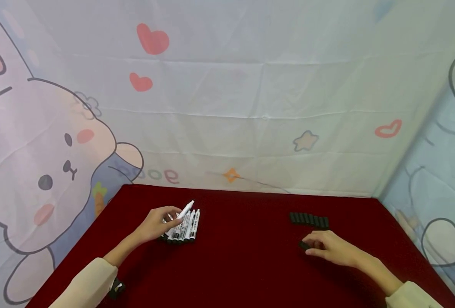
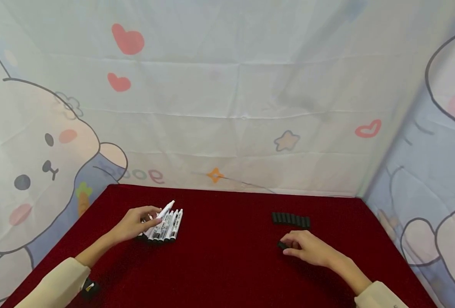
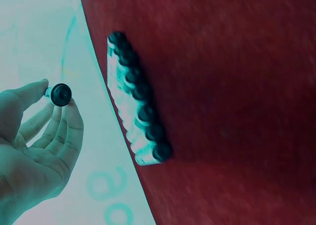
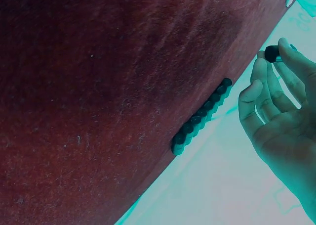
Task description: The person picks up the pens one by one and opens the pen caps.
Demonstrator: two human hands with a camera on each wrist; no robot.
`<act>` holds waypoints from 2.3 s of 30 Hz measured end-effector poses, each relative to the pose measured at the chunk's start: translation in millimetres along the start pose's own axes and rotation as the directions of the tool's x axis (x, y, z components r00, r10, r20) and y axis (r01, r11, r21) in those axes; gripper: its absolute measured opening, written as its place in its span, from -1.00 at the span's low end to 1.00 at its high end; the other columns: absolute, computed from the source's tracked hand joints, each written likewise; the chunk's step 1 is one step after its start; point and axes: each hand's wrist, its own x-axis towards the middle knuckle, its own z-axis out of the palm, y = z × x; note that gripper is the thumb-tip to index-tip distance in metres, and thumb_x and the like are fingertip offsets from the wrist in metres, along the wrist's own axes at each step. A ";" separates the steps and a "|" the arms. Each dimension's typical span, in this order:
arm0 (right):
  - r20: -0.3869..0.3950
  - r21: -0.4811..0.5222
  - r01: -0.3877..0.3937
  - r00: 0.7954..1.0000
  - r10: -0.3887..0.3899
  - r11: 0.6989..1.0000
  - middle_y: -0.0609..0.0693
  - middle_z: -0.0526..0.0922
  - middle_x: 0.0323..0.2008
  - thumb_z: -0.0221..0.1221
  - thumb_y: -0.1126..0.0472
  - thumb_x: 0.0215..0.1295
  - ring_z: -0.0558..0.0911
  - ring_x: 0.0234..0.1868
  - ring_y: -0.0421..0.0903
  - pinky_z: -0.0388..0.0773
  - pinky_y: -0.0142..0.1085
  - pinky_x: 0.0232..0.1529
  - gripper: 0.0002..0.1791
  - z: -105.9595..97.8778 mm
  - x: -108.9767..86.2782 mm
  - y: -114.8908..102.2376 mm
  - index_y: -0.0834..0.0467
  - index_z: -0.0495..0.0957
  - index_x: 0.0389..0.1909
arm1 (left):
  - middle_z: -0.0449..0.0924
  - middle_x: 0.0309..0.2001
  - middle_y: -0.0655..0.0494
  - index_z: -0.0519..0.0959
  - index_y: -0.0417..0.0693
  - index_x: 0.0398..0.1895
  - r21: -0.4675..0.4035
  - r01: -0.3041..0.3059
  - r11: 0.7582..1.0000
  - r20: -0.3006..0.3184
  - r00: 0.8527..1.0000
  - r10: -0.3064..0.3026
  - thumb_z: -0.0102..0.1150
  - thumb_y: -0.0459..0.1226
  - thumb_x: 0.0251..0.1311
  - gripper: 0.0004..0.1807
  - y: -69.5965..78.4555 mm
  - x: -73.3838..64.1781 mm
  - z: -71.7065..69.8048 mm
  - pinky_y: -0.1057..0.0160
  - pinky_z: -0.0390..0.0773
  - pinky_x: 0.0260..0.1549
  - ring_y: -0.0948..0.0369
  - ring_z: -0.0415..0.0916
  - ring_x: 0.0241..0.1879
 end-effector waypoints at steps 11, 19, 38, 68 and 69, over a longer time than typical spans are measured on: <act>0.011 0.051 0.002 1.000 -0.003 0.999 -0.01 0.72 -0.12 0.19 0.04 0.47 0.58 -0.18 -0.41 0.61 -0.40 -0.22 -0.59 0.9 -1.9 0.7 0.30 0.62 0.08 | 0.67 -0.34 -0.08 0.65 -0.39 -0.04 0.036 0.182 0.983 -0.091 0.980 -0.178 0.29 -0.33 0.32 -0.73 -36.4 -5.7 -17.7 0.35 0.49 -0.52 0.23 0.51 -0.46; 0.011 0.053 0.014 1.000 -0.014 0.999 -0.02 0.72 -0.14 0.20 0.07 0.47 0.58 -0.18 -0.41 0.61 -0.40 -0.23 -0.65 2.4 -2.7 3.6 0.26 0.63 0.05 | 0.68 -0.31 -0.11 0.64 -0.38 -0.02 0.083 0.309 0.947 -0.113 0.947 -0.299 0.29 -0.28 0.31 -0.68 -51.6 -7.5 -17.1 0.26 0.44 -0.49 0.24 0.44 -0.48; 0.010 0.051 -0.005 1.000 0.005 0.999 -0.08 0.72 -0.16 0.20 0.07 0.47 0.58 -0.21 -0.42 0.61 -0.40 -0.26 -0.64 1.4 -9.0 6.1 0.28 0.63 0.05 | 0.73 -0.17 -0.30 0.64 -0.42 -0.02 0.156 0.442 0.883 -0.090 0.897 -0.433 0.22 -0.28 0.30 -0.66 -69.7 -6.2 -8.7 0.10 0.62 -0.39 0.05 0.67 -0.34; -0.190 -0.002 -0.208 0.960 0.204 0.978 0.05 0.74 -0.25 0.25 0.18 0.42 0.59 -0.40 -0.36 0.58 -0.40 -0.38 -0.58 -26.3 -24.9 38.0 0.48 0.57 0.05 | 0.72 -0.24 -0.21 0.66 -0.32 -0.06 0.153 0.407 0.900 -0.172 0.908 -0.382 0.18 -0.30 0.29 -0.73 -65.6 -2.8 -11.9 0.03 0.57 -0.38 0.04 0.62 -0.34; -0.195 0.011 -0.230 0.954 0.228 0.973 0.05 0.74 -0.26 0.25 0.17 0.43 0.59 -0.41 -0.35 0.58 -0.40 -0.39 -0.56 -27.3 -25.7 39.8 0.50 0.56 0.06 | 0.71 -0.25 -0.21 0.66 -0.32 -0.06 0.151 0.397 0.905 -0.174 0.912 -0.371 0.18 -0.30 0.29 -0.73 -64.3 -2.6 -11.6 0.03 0.57 -0.38 0.04 0.62 -0.34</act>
